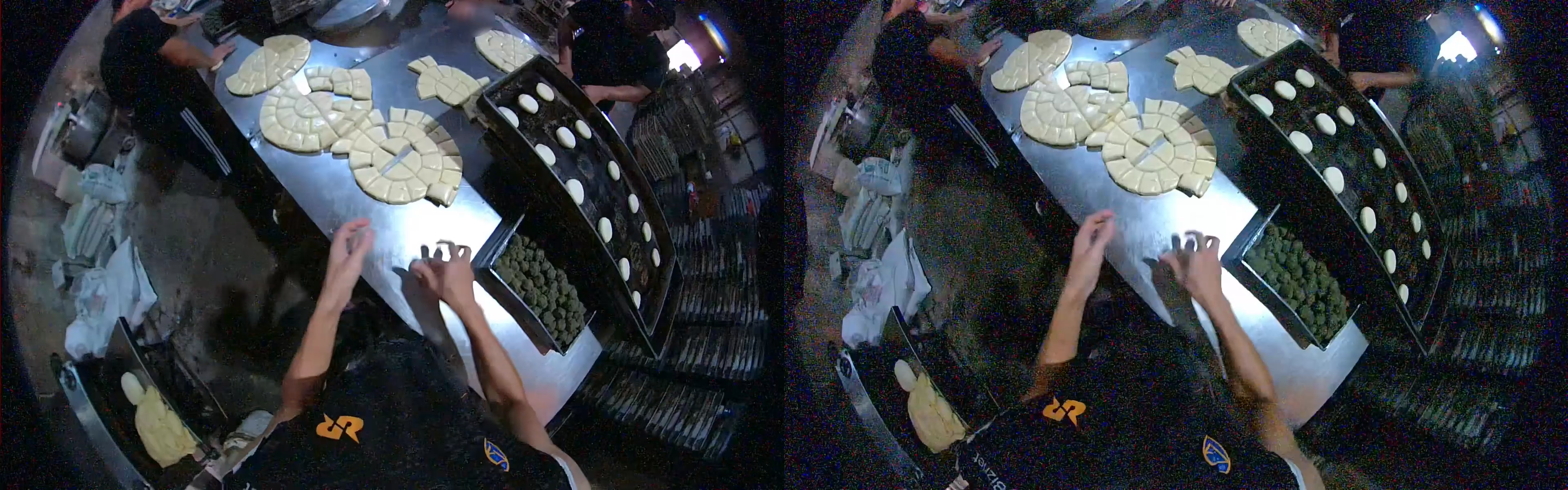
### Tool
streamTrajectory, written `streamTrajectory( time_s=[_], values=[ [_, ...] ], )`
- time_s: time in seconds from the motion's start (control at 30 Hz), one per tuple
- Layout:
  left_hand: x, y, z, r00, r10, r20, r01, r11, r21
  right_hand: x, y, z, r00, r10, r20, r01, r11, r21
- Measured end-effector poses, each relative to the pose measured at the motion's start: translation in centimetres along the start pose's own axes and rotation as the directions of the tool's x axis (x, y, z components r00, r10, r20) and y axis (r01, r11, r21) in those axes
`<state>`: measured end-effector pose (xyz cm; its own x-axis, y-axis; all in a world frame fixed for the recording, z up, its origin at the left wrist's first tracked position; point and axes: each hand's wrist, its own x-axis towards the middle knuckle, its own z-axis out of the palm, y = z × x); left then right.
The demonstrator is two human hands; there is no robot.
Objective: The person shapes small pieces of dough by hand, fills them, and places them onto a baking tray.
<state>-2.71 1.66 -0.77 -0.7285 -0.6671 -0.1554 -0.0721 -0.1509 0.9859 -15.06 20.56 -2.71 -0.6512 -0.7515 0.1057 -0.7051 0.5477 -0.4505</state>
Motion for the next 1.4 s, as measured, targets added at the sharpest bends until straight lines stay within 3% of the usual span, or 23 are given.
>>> streamTrajectory(
  time_s=[0.07,0.2,0.23,0.27,0.33,0.43,0.53,0.6,0.73,0.8,0.83,0.87,0.93,1.0,1.03,1.07,1.13,1.17,1.2,1.23,1.3,1.33,1.4],
  values=[
    [-0.2,-0.3,-1.7,0.995,0.02,-0.098,-0.023,0.999,-0.03,3.4,-1.5,-3.9,0.949,-0.126,-0.289,0.109,0.991,-0.074],
    [-1.5,-0.2,-3.9,0.981,-0.01,-0.195,-0.016,0.991,-0.132,6.6,-3.4,-4.0,0.867,0.11,-0.485,-0.092,0.994,0.061],
    [-1.9,-0.1,-4.1,0.974,-0.02,-0.225,-0.013,0.989,-0.146,6.3,-2.1,0.5,0.95,0.224,-0.215,-0.212,0.974,0.076],
    [-1.9,0.0,-4.1,0.967,-0.028,-0.254,-0.014,0.987,-0.159,6.2,-1.5,3.8,0.943,0.325,0.069,-0.329,0.943,0.055],
    [-0.8,0.5,-3.3,0.966,-0.013,-0.256,-0.023,0.99,-0.139,5.7,-2.4,5.7,0.982,0.064,-0.178,-0.079,0.994,-0.079],
    [1.9,1.1,-0.4,0.99,0.119,-0.075,-0.115,0.992,0.055,5.9,-2.2,5.8,0.99,0.079,-0.121,-0.087,0.994,-0.059],
    [6.6,0.7,4.1,0.959,0.236,0.156,-0.251,0.965,0.08,5.2,-1.1,5.5,0.99,-0.061,-0.126,0.054,0.997,-0.057],
    [9.1,1.0,6.9,0.837,0.385,0.389,-0.511,0.804,0.304,3.5,-0.4,4.2,0.995,0.012,0.101,-0.003,0.996,-0.093],
    [13.6,-1.8,11.0,0.649,0.531,0.545,-0.751,0.562,0.348,-0.1,1.9,-0.1,0.917,-0.044,0.398,0.06,0.998,-0.027],
    [14.8,-3.6,12.0,0.7,0.421,0.577,-0.698,0.575,0.427,-0.3,3.4,-2.4,0.896,-0.045,0.441,-0.064,0.971,0.229],
    [15.1,-4.3,12.3,0.695,0.407,0.593,-0.714,0.492,0.499,-0.2,4.1,-4.4,0.9,-0.07,0.43,-0.07,0.951,0.3],
    [14.9,-4.9,12.4,0.694,0.394,0.602,-0.719,0.404,0.565,-0.5,4.0,-7.6,0.934,0.034,0.356,-0.158,0.932,0.327],
    [13.3,-4.5,12.2,0.731,0.378,0.568,-0.682,0.401,0.612,0.3,4.2,-14.6,0.938,0.221,0.266,-0.316,0.861,0.399],
    [11.5,-4.3,11.6,0.757,0.389,0.525,-0.651,0.52,0.553,1.3,6.8,-19.1,0.95,0.306,-0.066,-0.231,0.829,0.51],
    [11.0,-4.6,11.3,0.743,0.395,0.541,-0.667,0.51,0.544,2.3,10.5,-19.8,0.908,0.322,-0.27,-0.157,0.856,0.493],
    [10.7,-5.0,10.9,0.788,0.369,0.493,-0.604,0.618,0.503,3.5,14.2,-20.3,0.828,0.323,-0.459,-0.09,0.884,0.46],
    [10.1,-5.6,10.4,0.826,0.338,0.451,-0.537,0.713,0.45,6.4,17.4,-24.2,0.738,0.423,-0.526,-0.278,0.901,0.333],
    [9.6,-5.9,10.3,0.884,0.202,0.421,-0.318,0.921,0.225,7.9,18.9,-25.3,0.692,0.455,-0.56,-0.343,0.89,0.3],
    [9.2,-5.9,10.1,0.902,0.047,0.428,-0.042,0.999,-0.023,9.2,20.5,-25.7,0.645,0.484,-0.591,-0.409,0.872,0.268],
    [8.8,-5.7,9.9,0.914,0.017,0.406,-0.006,1.0,-0.03,10.6,23.1,-25.4,0.646,0.486,-0.589,-0.409,0.872,0.271],
    [7.7,-3.5,9.5,0.917,-0.079,0.392,0.106,0.993,-0.048,12.1,27.7,-23.9,0.705,0.226,-0.673,-0.382,0.92,-0.091],
    [7.0,-2.3,9.2,0.909,-0.171,0.381,0.212,0.975,-0.067,11.9,27.3,-23.5,0.706,0.232,-0.669,-0.383,0.92,-0.085],
    [6.0,-0.2,8.7,0.914,-0.174,0.366,0.228,0.967,-0.11,12.1,25.5,-22.7,0.738,0.367,-0.566,-0.468,0.883,-0.038]
  ],
)
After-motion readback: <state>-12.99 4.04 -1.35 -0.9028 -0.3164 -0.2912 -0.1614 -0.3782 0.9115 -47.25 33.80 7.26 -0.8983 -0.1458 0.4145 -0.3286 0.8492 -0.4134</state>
